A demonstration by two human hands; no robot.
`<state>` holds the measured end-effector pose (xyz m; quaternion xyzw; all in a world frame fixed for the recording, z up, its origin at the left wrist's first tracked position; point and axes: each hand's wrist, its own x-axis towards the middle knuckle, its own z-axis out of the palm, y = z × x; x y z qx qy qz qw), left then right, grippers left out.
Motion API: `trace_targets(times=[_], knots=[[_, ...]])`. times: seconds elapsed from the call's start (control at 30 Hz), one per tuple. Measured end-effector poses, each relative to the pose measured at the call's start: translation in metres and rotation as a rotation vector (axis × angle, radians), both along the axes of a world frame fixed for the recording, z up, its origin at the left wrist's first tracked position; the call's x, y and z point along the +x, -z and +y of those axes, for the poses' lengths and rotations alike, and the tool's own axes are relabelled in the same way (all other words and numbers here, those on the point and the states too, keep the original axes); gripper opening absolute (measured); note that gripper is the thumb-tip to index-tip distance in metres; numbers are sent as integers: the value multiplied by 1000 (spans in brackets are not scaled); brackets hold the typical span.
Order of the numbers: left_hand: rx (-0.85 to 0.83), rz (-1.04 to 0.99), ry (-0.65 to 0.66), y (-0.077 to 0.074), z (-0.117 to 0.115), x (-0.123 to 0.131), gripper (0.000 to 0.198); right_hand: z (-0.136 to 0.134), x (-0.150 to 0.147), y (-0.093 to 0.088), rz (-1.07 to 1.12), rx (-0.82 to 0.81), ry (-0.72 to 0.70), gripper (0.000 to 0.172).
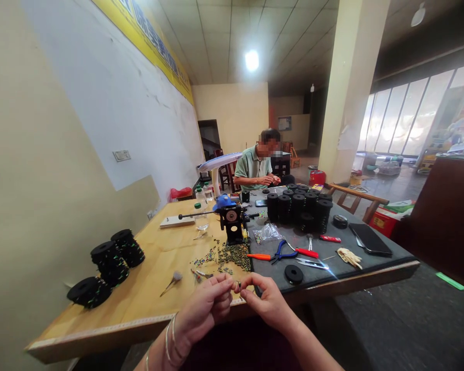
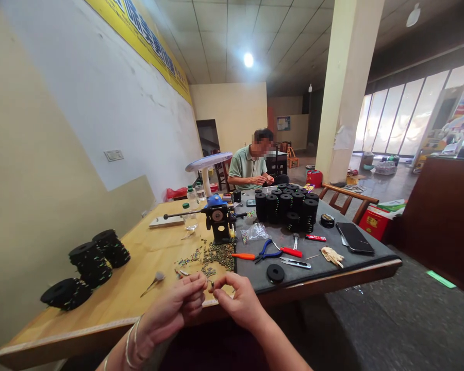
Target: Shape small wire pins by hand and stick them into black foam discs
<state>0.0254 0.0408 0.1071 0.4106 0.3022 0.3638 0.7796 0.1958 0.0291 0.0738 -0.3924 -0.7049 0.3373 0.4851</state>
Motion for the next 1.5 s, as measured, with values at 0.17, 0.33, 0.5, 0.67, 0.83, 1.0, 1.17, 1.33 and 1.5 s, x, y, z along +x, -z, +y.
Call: trace_targets(times=[0.17,0.33,0.5,0.67,0.83,1.0,1.17,1.33,1.5], knots=[[-19,-3,7,-3,-1,1,34,0,0,2,19,-36,-20,16],[-69,-20,-6,-4,0,1,40,1,2,6,52,-72,-95,21],[-90,-18,-26,-4,1,1,38,2,3,11,50,-130,-82,22],[-100,-42,-34,-3,3,1,37,5,3,20,84,-160,-55,25],[-98,-87,-19,1,6,1,36,6,4,29,119,-209,-13,26],[-104,-106,-24,0,5,3,38,5,6,35,151,-245,-18,30],[-92,-107,-30,-5,5,4,41,5,7,42,187,-261,-29,33],[-91,-119,-23,-5,6,5,39,4,8,50,224,-291,-28,34],[-97,-118,6,-3,4,5,36,3,11,49,213,-291,-21,35]])
